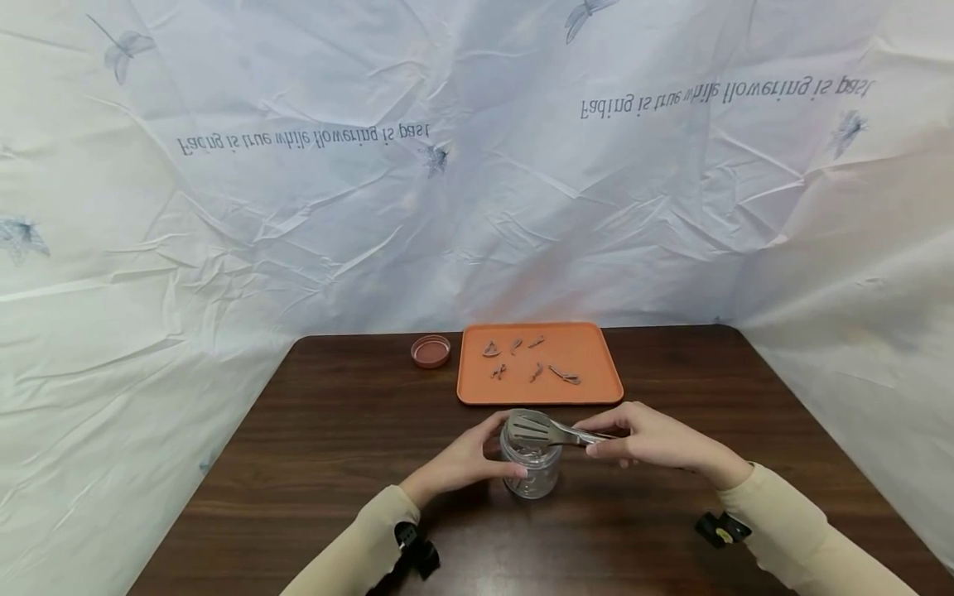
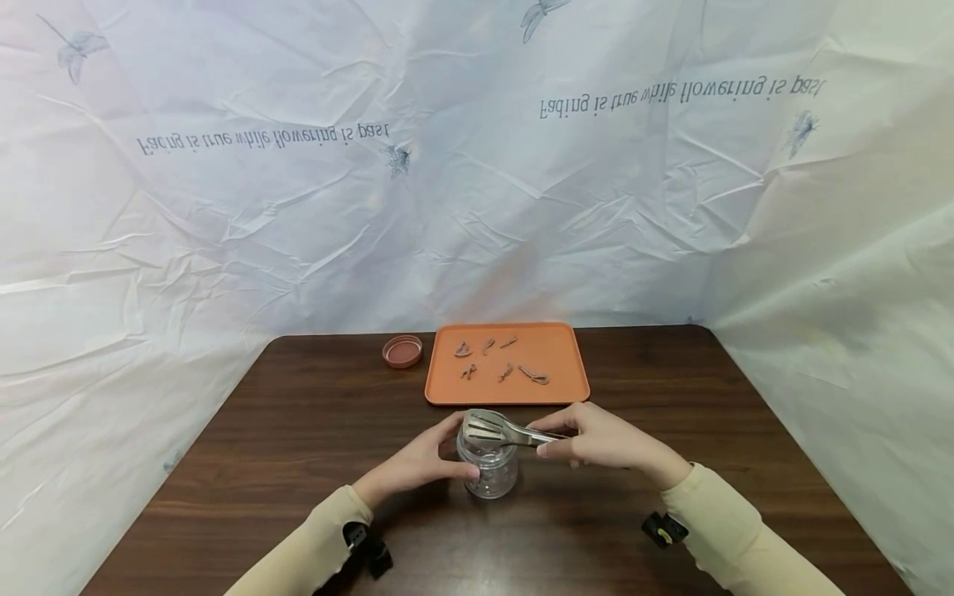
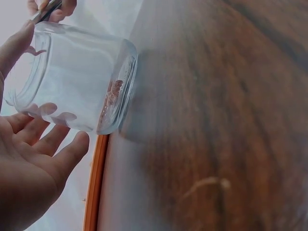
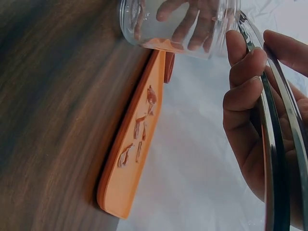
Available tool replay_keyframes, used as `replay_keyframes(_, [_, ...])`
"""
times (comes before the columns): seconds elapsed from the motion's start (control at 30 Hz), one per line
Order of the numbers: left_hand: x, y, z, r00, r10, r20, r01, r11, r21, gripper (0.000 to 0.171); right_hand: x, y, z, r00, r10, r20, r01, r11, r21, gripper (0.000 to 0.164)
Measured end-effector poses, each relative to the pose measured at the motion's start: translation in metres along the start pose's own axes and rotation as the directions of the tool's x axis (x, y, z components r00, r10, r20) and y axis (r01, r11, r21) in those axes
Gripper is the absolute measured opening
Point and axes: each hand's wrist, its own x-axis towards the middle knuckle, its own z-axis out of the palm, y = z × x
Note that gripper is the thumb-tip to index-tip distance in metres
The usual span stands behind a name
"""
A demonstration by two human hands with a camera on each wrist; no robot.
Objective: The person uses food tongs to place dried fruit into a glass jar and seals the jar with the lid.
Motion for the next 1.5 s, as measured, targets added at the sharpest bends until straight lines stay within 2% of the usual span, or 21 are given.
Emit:
replay_keyframes(0.37, [0.002, 0.0, 0.001, 1.0, 0.014, 0.007, -0.014, 1.0, 0.012, 0.081, -0.001, 0.002, 0.0, 1.0, 0.006, -0.004, -0.005, 1.0, 0.016, 0.047])
replay_keyframes(0.87, [0.0, 0.001, 0.0, 1.0, -0.018, 0.004, 0.018, 1.0, -0.005, 0.081, -0.002, 0.003, 0.001, 1.0, -0.01, -0.004, 0.01, 1.0, -0.004, 0.049])
replay_keyframes(1.1, [-0.001, 0.0, 0.0, 1.0, 0.005, 0.012, -0.005, 1.0, -0.023, 0.081, -0.003, 0.003, 0.001, 1.0, -0.011, -0.009, 0.011, 1.0, -0.003, 0.049])
replay_keyframes(1.3, [-0.001, -0.001, 0.0, 1.0, 0.0, 0.015, 0.0, 1.0, -0.018, 0.08, -0.004, 0.0, -0.007, 0.999, -0.014, -0.03, 0.014, 1.0, 0.007, 0.05])
replay_keyframes(1.5, [-0.001, -0.001, 0.0, 1.0, 0.008, 0.013, -0.008, 1.0, -0.012, 0.078, -0.006, -0.009, -0.022, 0.995, 0.022, -0.097, -0.023, 1.0, -0.008, 0.049])
